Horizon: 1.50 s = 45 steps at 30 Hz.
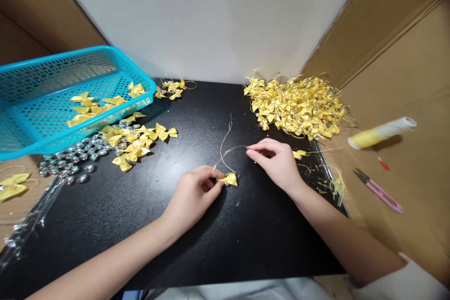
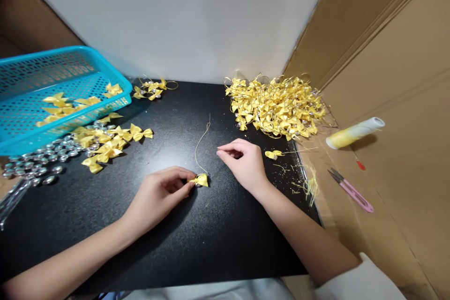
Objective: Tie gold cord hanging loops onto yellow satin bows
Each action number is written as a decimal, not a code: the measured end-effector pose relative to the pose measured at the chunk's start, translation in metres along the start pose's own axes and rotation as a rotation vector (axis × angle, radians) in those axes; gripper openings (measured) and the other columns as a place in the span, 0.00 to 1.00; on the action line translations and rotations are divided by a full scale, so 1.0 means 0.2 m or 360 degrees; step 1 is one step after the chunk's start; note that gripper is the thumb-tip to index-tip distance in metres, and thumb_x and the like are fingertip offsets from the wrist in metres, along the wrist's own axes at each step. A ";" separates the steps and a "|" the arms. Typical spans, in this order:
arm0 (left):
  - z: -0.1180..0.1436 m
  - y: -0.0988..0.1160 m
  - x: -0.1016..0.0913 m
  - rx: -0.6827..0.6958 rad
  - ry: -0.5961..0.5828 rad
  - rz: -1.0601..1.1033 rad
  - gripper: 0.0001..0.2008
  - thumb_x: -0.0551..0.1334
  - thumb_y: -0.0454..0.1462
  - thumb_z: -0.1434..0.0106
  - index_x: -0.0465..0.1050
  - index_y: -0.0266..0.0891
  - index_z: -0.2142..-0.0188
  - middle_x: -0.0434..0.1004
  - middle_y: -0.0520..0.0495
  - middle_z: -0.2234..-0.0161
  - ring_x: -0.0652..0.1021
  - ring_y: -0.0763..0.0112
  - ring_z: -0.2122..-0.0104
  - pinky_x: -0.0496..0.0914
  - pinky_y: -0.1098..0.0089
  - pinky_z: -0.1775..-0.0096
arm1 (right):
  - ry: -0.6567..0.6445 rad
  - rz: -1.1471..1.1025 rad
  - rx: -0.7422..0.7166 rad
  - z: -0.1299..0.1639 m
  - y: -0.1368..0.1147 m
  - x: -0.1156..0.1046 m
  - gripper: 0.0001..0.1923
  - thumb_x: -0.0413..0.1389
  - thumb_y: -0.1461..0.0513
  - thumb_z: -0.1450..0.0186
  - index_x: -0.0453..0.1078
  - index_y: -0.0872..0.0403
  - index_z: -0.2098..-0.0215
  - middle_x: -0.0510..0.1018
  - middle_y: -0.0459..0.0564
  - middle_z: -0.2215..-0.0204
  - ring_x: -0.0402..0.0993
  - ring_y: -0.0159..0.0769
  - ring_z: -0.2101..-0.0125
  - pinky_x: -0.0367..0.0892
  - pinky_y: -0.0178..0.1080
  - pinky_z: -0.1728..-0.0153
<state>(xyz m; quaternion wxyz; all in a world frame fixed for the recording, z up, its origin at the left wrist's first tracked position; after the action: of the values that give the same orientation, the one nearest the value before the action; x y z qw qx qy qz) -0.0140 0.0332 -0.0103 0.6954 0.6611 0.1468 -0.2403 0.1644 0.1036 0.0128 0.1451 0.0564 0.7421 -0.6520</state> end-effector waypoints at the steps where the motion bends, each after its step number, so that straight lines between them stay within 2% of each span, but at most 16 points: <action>1: -0.04 0.01 -0.01 0.0036 0.0028 -0.0034 0.06 0.62 0.34 0.40 0.79 0.39 0.66 0.80 0.48 0.68 0.74 0.75 0.77 0.68 0.74 0.73 | 0.0041 0.0146 -0.0131 0.01 -0.04 -0.03 0.03 0.63 0.64 0.43 0.80 0.54 0.71 0.78 0.47 0.75 0.71 0.31 0.74 0.66 0.36 0.72; 4: -0.14 0.05 -0.02 0.0114 0.0101 -0.0136 0.05 0.62 0.32 0.41 0.79 0.38 0.67 0.80 0.49 0.68 0.74 0.75 0.76 0.68 0.74 0.72 | 0.0173 0.0396 -0.0394 0.03 -0.13 -0.08 0.05 0.60 0.67 0.41 0.79 0.54 0.70 0.78 0.47 0.74 0.71 0.31 0.75 0.67 0.35 0.72; 8: -0.21 0.09 -0.04 0.0173 0.0115 -0.0238 0.05 0.63 0.33 0.41 0.78 0.38 0.65 0.79 0.50 0.70 0.73 0.75 0.78 0.68 0.73 0.73 | 0.0298 0.0505 -0.0535 0.05 -0.18 -0.13 0.07 0.59 0.68 0.40 0.79 0.54 0.70 0.76 0.46 0.76 0.70 0.30 0.77 0.67 0.34 0.75; 11: -0.18 0.14 -0.06 0.0322 0.0102 -0.0312 0.14 0.67 0.36 0.44 0.76 0.37 0.57 0.78 0.46 0.62 0.72 0.76 0.77 0.70 0.72 0.73 | 0.0312 0.0545 -0.0564 0.07 -0.18 -0.13 0.07 0.58 0.69 0.40 0.78 0.53 0.69 0.76 0.46 0.75 0.70 0.30 0.77 0.67 0.34 0.75; 13: -0.13 0.20 -0.09 0.0493 0.0189 -0.0449 0.22 0.68 0.41 0.45 0.73 0.36 0.52 0.75 0.43 0.58 0.74 0.72 0.72 0.72 0.70 0.69 | 0.0290 0.0581 -0.0602 0.09 -0.19 -0.10 0.08 0.58 0.69 0.39 0.79 0.53 0.69 0.76 0.46 0.75 0.70 0.30 0.77 0.68 0.34 0.75; 14: -0.11 0.23 -0.10 0.0574 0.0239 -0.0536 0.22 0.68 0.43 0.44 0.73 0.36 0.51 0.75 0.43 0.58 0.75 0.70 0.70 0.72 0.69 0.67 | 0.0274 0.0606 -0.0628 0.10 -0.19 -0.09 0.08 0.58 0.69 0.39 0.79 0.53 0.68 0.76 0.46 0.75 0.71 0.30 0.76 0.68 0.34 0.74; 16: -0.06 0.26 -0.09 0.0685 0.0290 -0.0713 0.18 0.64 0.45 0.40 0.76 0.36 0.55 0.76 0.44 0.63 0.77 0.67 0.69 0.72 0.68 0.67 | 0.0253 0.0652 -0.0687 0.12 -0.21 -0.06 0.09 0.57 0.68 0.38 0.79 0.53 0.68 0.76 0.47 0.75 0.72 0.32 0.75 0.69 0.35 0.72; 19: -0.04 0.26 -0.04 0.0703 0.0190 -0.0902 0.13 0.59 0.43 0.35 0.79 0.38 0.64 0.75 0.48 0.72 0.76 0.70 0.75 0.68 0.71 0.73 | 0.0205 0.0675 -0.0703 0.14 -0.22 -0.01 0.10 0.56 0.67 0.37 0.79 0.51 0.66 0.77 0.48 0.74 0.74 0.34 0.72 0.70 0.37 0.69; 21: -0.05 0.23 -0.02 0.0632 0.0106 -0.0870 0.14 0.57 0.41 0.33 0.80 0.39 0.68 0.75 0.49 0.75 0.75 0.72 0.78 0.66 0.72 0.74 | 0.0180 0.0615 -0.0641 0.15 -0.22 0.00 0.10 0.56 0.66 0.37 0.80 0.50 0.66 0.77 0.48 0.74 0.74 0.34 0.72 0.70 0.38 0.69; 24: -0.08 0.17 -0.07 0.0396 0.0131 -0.0518 0.11 0.59 0.39 0.35 0.79 0.39 0.69 0.75 0.51 0.78 0.74 0.74 0.80 0.65 0.73 0.75 | 0.0182 0.0368 -0.0406 0.14 -0.17 0.00 0.08 0.58 0.66 0.39 0.80 0.49 0.68 0.77 0.47 0.75 0.72 0.33 0.74 0.69 0.37 0.72; 28: -0.10 0.04 -0.09 -0.0024 0.0169 0.0139 0.11 0.60 0.41 0.36 0.74 0.37 0.70 0.75 0.52 0.80 0.73 0.75 0.80 0.65 0.75 0.76 | 0.0050 -0.0249 0.0223 0.15 0.03 0.09 0.02 0.64 0.63 0.45 0.80 0.51 0.73 0.78 0.47 0.76 0.72 0.32 0.77 0.69 0.36 0.75; 30: -0.10 0.00 -0.05 -0.0160 0.0155 0.0411 0.10 0.60 0.42 0.36 0.72 0.37 0.69 0.75 0.52 0.78 0.73 0.75 0.80 0.65 0.76 0.77 | 0.0010 -0.0525 0.0498 0.18 0.11 0.15 0.04 0.66 0.61 0.48 0.79 0.52 0.73 0.81 0.47 0.76 0.75 0.33 0.75 0.71 0.37 0.72; 32: -0.09 -0.02 0.00 -0.0237 0.0135 0.0596 0.09 0.61 0.41 0.37 0.70 0.37 0.68 0.75 0.53 0.77 0.71 0.78 0.81 0.64 0.77 0.78 | 0.0036 -0.0694 0.0648 0.21 0.16 0.18 0.06 0.68 0.61 0.51 0.78 0.52 0.75 0.81 0.47 0.76 0.76 0.33 0.75 0.73 0.37 0.70; 38: -0.07 -0.01 0.07 -0.0122 0.0054 0.0820 0.06 0.57 0.37 0.33 0.65 0.38 0.66 0.76 0.52 0.72 0.72 0.78 0.76 0.68 0.76 0.71 | 0.0183 -0.0950 0.0740 0.22 0.19 0.16 0.09 0.70 0.63 0.54 0.77 0.52 0.75 0.81 0.45 0.78 0.76 0.31 0.76 0.74 0.35 0.71; 42: -0.05 0.00 0.08 -0.0067 0.0059 0.0840 0.02 0.56 0.36 0.31 0.64 0.40 0.61 0.75 0.53 0.71 0.73 0.77 0.74 0.69 0.74 0.69 | 0.0217 -0.0987 0.0738 0.23 0.20 0.16 0.10 0.70 0.63 0.55 0.77 0.53 0.75 0.81 0.45 0.78 0.77 0.32 0.76 0.75 0.36 0.69; 45: -0.05 0.01 0.07 -0.0041 0.0089 0.0829 0.04 0.55 0.36 0.31 0.64 0.41 0.58 0.76 0.52 0.71 0.74 0.76 0.74 0.69 0.74 0.70 | 0.0216 -0.1009 0.0738 0.23 0.20 0.16 0.10 0.70 0.63 0.54 0.76 0.53 0.75 0.80 0.45 0.78 0.77 0.31 0.76 0.75 0.35 0.70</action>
<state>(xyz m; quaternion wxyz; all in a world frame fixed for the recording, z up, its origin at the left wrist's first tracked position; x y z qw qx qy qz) 0.0000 0.0405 -0.0158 0.7379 0.6740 -0.0062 -0.0327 0.1506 0.0600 -0.0397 -0.1294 -0.1011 0.5637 -0.8095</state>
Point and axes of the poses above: each hand's wrist, its own z-axis away from the middle knuckle, its own x-axis out of the palm, y = z × x, the point moved 10 cm from there along -z, towards the middle knuckle
